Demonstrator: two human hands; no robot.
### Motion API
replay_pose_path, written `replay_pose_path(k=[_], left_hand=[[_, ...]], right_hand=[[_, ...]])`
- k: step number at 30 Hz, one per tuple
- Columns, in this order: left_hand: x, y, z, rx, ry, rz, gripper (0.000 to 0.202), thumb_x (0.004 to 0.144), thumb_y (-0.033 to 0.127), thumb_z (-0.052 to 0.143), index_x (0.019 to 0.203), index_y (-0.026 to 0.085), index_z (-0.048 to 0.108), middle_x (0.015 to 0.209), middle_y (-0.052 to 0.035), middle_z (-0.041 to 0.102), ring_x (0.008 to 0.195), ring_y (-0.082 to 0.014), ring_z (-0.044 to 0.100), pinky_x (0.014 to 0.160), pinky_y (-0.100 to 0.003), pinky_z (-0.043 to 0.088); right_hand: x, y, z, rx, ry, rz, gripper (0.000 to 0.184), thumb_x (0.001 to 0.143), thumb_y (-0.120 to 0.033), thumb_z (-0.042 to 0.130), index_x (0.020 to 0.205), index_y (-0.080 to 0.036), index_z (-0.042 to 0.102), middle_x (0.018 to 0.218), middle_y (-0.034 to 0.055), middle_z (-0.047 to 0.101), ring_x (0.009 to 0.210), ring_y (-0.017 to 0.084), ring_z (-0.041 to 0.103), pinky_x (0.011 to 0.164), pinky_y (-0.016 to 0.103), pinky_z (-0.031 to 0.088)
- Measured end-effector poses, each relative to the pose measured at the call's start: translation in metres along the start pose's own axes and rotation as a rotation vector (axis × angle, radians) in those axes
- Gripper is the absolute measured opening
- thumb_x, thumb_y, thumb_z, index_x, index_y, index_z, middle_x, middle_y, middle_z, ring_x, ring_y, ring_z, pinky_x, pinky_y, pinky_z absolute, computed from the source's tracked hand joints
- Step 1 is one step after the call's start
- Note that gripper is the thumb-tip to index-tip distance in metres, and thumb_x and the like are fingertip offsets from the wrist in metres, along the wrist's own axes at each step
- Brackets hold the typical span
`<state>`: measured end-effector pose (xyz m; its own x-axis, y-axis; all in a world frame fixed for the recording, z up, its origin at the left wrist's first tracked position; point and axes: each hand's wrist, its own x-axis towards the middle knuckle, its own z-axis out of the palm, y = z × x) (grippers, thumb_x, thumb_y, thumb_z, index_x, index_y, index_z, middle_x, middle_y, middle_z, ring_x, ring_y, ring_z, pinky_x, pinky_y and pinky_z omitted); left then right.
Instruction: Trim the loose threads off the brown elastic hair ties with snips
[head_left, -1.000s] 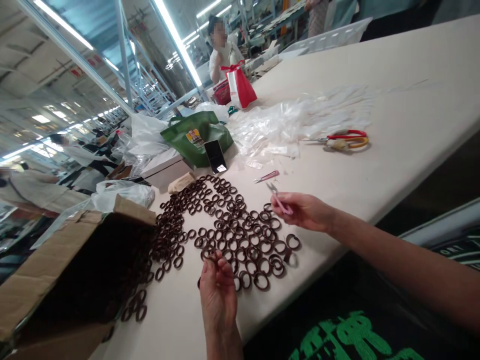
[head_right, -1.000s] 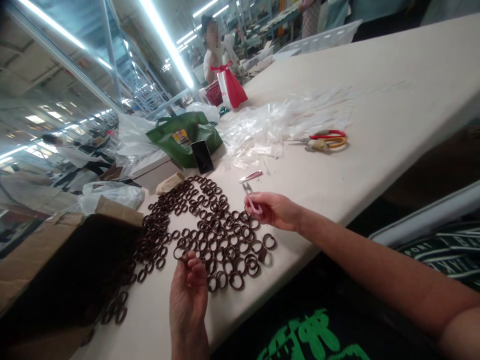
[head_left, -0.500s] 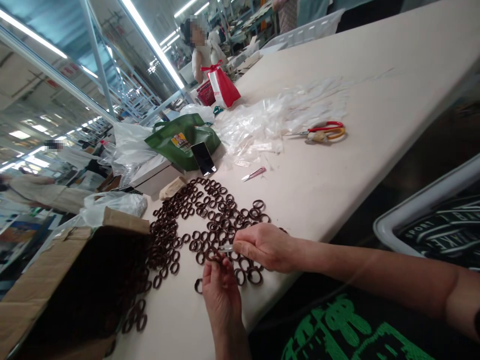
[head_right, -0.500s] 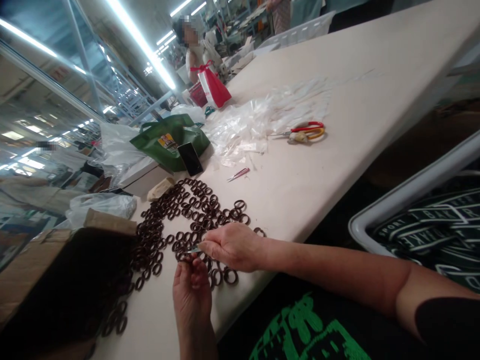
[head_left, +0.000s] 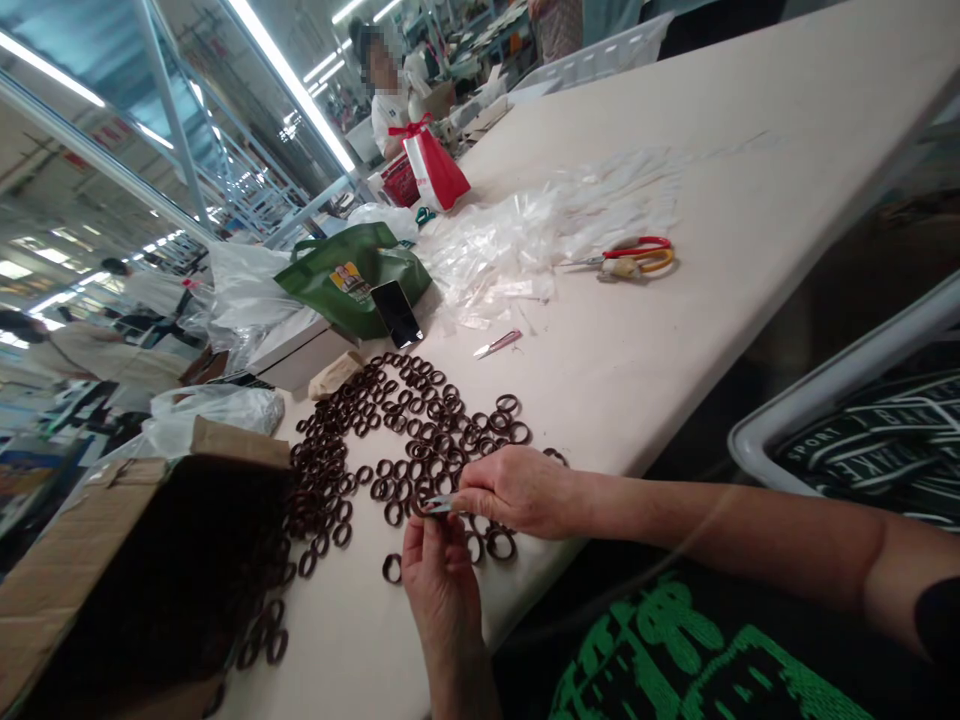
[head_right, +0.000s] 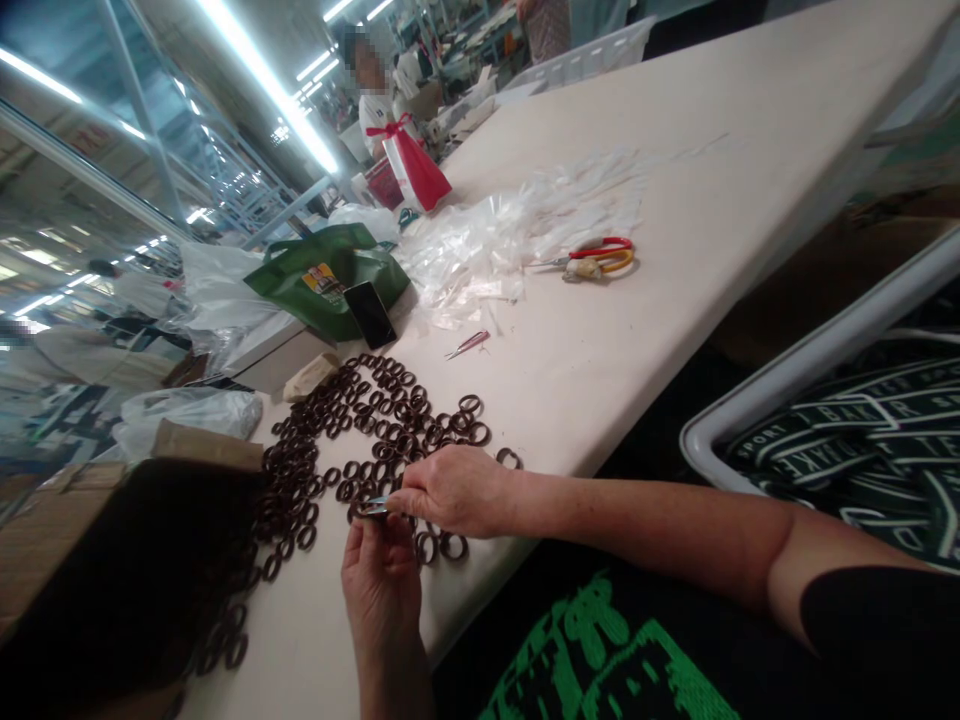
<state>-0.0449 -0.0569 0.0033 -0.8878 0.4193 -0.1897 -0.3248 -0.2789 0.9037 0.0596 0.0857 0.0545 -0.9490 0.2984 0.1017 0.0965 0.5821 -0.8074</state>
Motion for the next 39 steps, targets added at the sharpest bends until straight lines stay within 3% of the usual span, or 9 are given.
replay_pose_path(k=[11,15,34,39], left_hand=[[-0.002,0.002,0.006,0.03,-0.028,-0.011,0.038,0.057,0.039,0.092,0.077,0.016,0.068,0.077,0.0018,0.068,0.069,-0.0082,0.063,0.067,-0.017,0.053],[-0.001,0.002,0.004,0.035,-0.031,-0.026,0.036,0.058,0.036,0.091,0.077,0.017,0.068,0.079,0.0018,0.068,0.07,-0.0083,0.063,0.068,-0.017,0.053],[-0.002,0.0,-0.003,0.076,-0.04,-0.076,0.04,0.053,0.037,0.093,0.079,0.017,0.071,0.08,0.0008,0.071,0.073,-0.0102,0.066,0.069,-0.02,0.054],[-0.003,0.0,-0.005,0.082,-0.052,-0.085,0.039,0.054,0.036,0.093,0.08,0.017,0.071,0.08,-0.0003,0.071,0.072,-0.0113,0.066,0.069,-0.021,0.054]], right_hand=[[0.001,0.003,-0.004,-0.007,-0.034,-0.021,0.038,0.101,-0.04,0.049,0.08,-0.014,0.067,0.071,0.0024,0.064,0.061,0.011,0.049,0.058,0.022,0.029],[0.004,0.005,-0.008,0.009,-0.068,-0.065,0.035,0.101,-0.033,0.051,0.08,-0.011,0.068,0.069,0.0018,0.063,0.059,0.009,0.048,0.057,0.021,0.029],[0.011,0.006,-0.029,0.17,-0.26,-0.002,0.035,0.099,-0.033,0.052,0.079,-0.011,0.071,0.058,-0.0031,0.055,0.052,0.007,0.044,0.056,0.02,0.033],[0.011,0.008,-0.032,0.229,-0.307,-0.005,0.037,0.099,-0.035,0.052,0.077,-0.011,0.071,0.062,-0.0021,0.059,0.054,0.006,0.046,0.056,0.019,0.034]])
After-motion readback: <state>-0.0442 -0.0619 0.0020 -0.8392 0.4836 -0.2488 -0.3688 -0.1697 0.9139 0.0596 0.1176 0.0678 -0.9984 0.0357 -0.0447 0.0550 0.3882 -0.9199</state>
